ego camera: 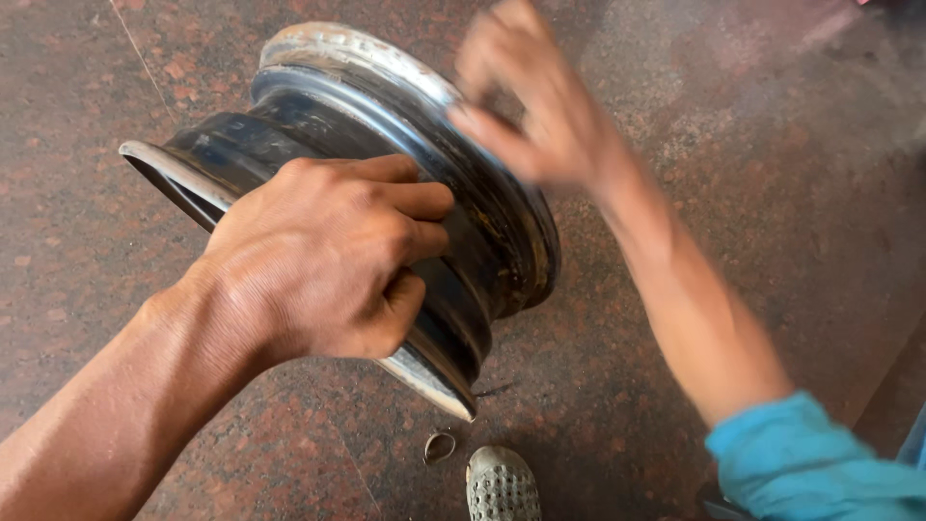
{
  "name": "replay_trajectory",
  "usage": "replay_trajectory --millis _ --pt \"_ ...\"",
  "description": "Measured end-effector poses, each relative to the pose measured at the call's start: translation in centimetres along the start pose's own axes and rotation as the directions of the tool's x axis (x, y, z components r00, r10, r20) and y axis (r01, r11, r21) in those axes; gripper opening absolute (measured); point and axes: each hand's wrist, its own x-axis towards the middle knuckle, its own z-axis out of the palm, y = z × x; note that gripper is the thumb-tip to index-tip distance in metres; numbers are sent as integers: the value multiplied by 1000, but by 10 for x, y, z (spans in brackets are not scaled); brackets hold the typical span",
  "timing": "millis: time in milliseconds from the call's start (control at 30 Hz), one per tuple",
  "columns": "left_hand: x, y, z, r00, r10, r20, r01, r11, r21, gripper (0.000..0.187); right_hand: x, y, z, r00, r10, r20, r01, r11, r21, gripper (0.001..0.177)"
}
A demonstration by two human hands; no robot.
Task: The person sands the surface of a metal wheel rim using a sanding block. They rotate the rim to access different sections and continue sanding the outer and inner edges throughout the clip.
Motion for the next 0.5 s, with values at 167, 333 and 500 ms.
replay_trajectory --millis 167,333,500 --pt "4 5 -4 976 68 208 -90 991 98 12 -46 -38 -5 993 44 -105 -51 997 -58 22" --pt "11 25 -1 977 102 187 -133 978 160 13 42 13 5 987 64 150 -78 992 96 20" --pt "4 20 5 992 116 -58 -112 992 64 16 10 -7 -6 999 18 41 -17 1000 -13 25"
